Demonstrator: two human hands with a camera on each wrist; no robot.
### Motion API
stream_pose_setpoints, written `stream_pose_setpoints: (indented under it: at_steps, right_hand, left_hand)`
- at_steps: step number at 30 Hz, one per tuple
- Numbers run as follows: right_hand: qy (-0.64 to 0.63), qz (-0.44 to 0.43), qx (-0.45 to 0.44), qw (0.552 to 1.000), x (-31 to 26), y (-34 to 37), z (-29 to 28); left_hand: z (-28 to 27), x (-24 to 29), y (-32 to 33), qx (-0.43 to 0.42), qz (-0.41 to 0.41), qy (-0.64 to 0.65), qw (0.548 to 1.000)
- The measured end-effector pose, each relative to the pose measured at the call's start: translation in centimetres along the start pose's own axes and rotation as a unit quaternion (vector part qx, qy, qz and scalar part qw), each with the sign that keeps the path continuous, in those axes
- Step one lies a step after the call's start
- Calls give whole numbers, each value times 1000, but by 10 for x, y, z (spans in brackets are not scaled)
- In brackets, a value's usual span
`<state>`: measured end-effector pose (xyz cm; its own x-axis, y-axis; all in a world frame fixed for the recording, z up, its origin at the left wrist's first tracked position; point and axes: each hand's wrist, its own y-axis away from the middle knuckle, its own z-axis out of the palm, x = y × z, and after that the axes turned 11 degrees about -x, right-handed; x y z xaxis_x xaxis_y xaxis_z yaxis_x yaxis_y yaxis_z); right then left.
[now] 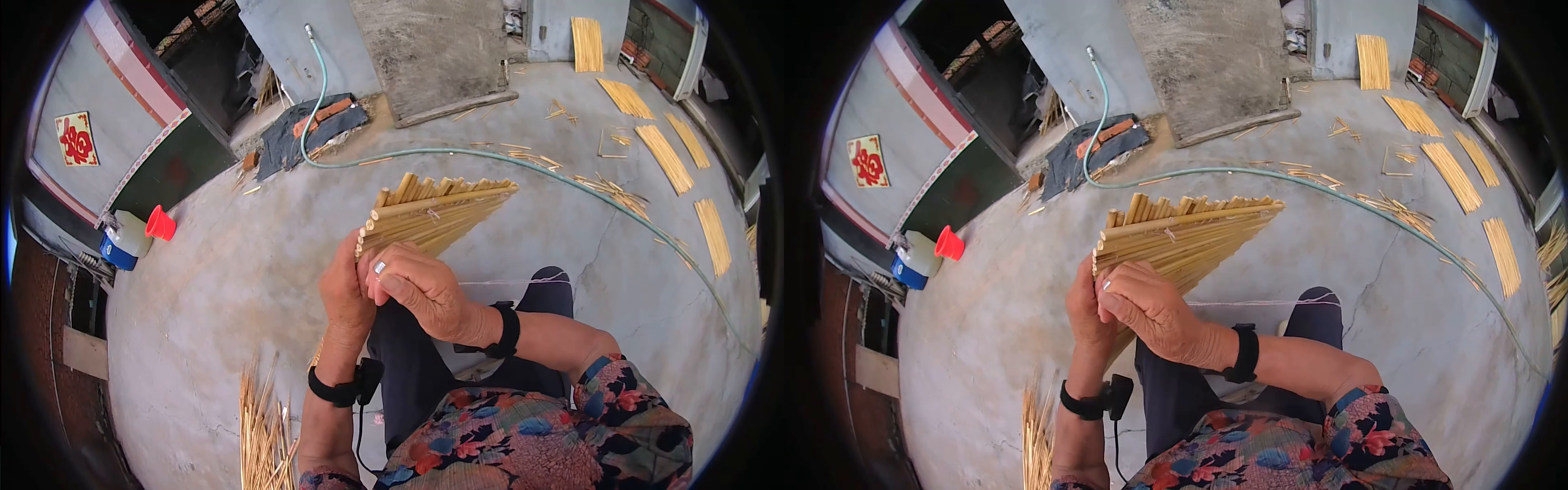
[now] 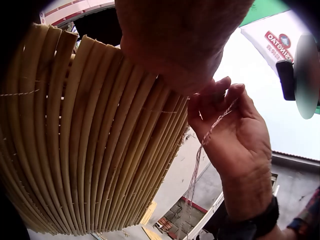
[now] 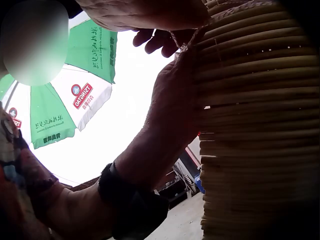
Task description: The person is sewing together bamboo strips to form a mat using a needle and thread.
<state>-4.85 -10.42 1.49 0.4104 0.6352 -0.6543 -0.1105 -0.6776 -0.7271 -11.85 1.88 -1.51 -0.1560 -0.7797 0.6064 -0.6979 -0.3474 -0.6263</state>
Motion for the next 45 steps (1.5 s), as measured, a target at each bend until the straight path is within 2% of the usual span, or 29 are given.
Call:
stream_pose_setpoints:
  at_steps: [1, 3, 7, 9, 13, 16, 18, 20, 22, 26, 28, 32, 34, 36, 38, 39, 41, 42, 44, 45]
  right_hand:
    - [46, 1, 2, 999, 1, 0, 4]
    - [107, 0, 27, 994, 0, 2, 13]
    - [161, 30, -13, 986, -8, 7, 13]
    - [190, 10, 7, 982, -11, 9, 14]
    - [193, 25, -12, 981, -18, 16, 19]
    - [209, -27, 0, 977, -11, 8, 9]
    - [94, 57, 14, 994, -7, 5, -6]
    - [88, 68, 31, 993, -1, 3, -20]
    - [-17, 119, 71, 990, 13, 2, -31]
    - [-74, 116, 58, 989, 10, -1, -35]
    - [-83, 117, 52, 988, 12, -3, -39]
    - [-106, 135, 35, 985, 18, -2, -39]
    - [-114, 138, 32, 983, 19, -2, -39]
    - [-119, 140, 28, 983, 24, -1, -40]
    - [-175, 125, 80, 973, 29, 1, -41]
    - [-171, 125, 77, 974, 29, 2, -43]
    - [-62, 146, 77, 984, 25, 8, -50]
    - [-60, 146, 78, 984, 20, 10, -54]
    - [47, 248, 63, 965, 7, 14, -62]
    - [51, 249, 63, 965, 2, 16, -69]
  left_hand:
    - [-1, -1, 1, -5, 2, -1, 1000]
    - [-2, -7, 3, -18, -52, 5, 998]
    - [1, -10, 4, 16, -20, -63, 998]
    - [2, -4, 5, -7, -69, -85, 994]
    - [8, -5, 12, 16, -51, -61, 997]
    - [4, -7, 2, 28, -19, -99, 994]
    - [2, -12, -1, -18, -62, -11, 998]
    - [-2, -10, -1, -28, -57, -5, 998]
    - [-6, -6, 0, -62, -70, 72, 993]
    - [-14, -3, 2, -89, -63, 74, 991]
    - [-20, -8, 4, -124, -43, 28, 991]
    - [-18, -9, 13, -100, -48, 25, 993]
    - [-11, -12, 17, -34, -21, 17, 999]
    - [-8, -11, 15, -17, -21, 13, 1000]
    - [-6, -12, 14, 0, -19, 14, 1000]
    - [-6, -15, 13, -3, -17, 10, 1000]
    - [-5, -17, 9, -4, -13, 6, 1000]
    - [-5, -18, 8, -12, -23, 19, 999]
    - [-3, -21, 6, -21, -32, 37, 999]
    - [-2, -23, 5, -22, -46, 58, 997]
